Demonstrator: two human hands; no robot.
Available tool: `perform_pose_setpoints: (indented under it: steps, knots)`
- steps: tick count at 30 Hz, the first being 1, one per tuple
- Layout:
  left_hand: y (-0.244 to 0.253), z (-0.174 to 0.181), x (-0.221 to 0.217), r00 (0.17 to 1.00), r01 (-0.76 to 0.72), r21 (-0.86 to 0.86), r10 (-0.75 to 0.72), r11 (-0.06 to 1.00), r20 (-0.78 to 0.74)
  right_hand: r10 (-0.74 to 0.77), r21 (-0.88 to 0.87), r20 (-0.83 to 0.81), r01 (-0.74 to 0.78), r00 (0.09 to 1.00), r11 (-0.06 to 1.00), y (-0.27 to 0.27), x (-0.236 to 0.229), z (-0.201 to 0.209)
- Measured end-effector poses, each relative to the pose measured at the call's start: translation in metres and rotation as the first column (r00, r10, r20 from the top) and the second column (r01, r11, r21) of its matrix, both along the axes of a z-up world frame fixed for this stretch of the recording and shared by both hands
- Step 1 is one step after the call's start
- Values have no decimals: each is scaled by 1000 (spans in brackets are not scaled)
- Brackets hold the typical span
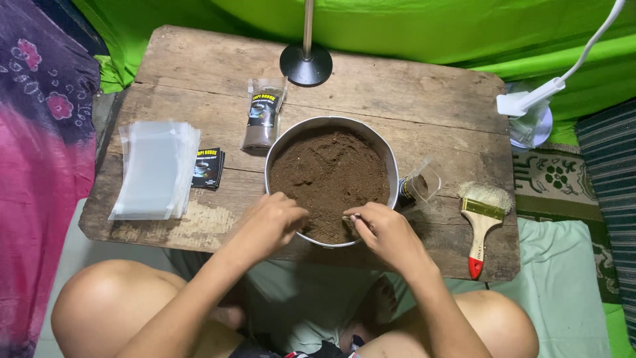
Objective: Planting small white seeds into a bowl of soil by hand
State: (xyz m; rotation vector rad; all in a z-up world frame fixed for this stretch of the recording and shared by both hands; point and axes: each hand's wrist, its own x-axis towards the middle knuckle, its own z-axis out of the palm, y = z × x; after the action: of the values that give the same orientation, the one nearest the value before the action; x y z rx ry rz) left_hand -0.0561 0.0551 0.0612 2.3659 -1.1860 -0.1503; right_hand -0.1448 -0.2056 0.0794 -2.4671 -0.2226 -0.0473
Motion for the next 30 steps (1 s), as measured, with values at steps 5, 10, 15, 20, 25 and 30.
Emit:
perform_pose_setpoints:
  steps: [5,10,15,20,25,30]
  knots:
    - [-10,-44,-15,988,43,-17,-40,999,151,54,-46,39,-53,998,998,-3,-4,-31]
    - [-22,-76,-6,965,-9,-95,33,995,260,68,-65,109,-61,992,996,-1,9,-48]
    - [-32,-94,10,969,-72,-129,99,989,224,47,-76,150,-36,988,996,-2,25,-61]
    - [-45,-75,25,968,-113,-141,141,984,206,-1,-84,155,14,988,996,-3,47,-71]
    - [-58,-74,49,976,-150,-137,169,979,138,-46,-73,150,58,988,996,-1,70,-69]
    - [-73,-81,76,972,-179,-166,200,970,120,-105,-51,156,115,982,992,-9,94,-77]
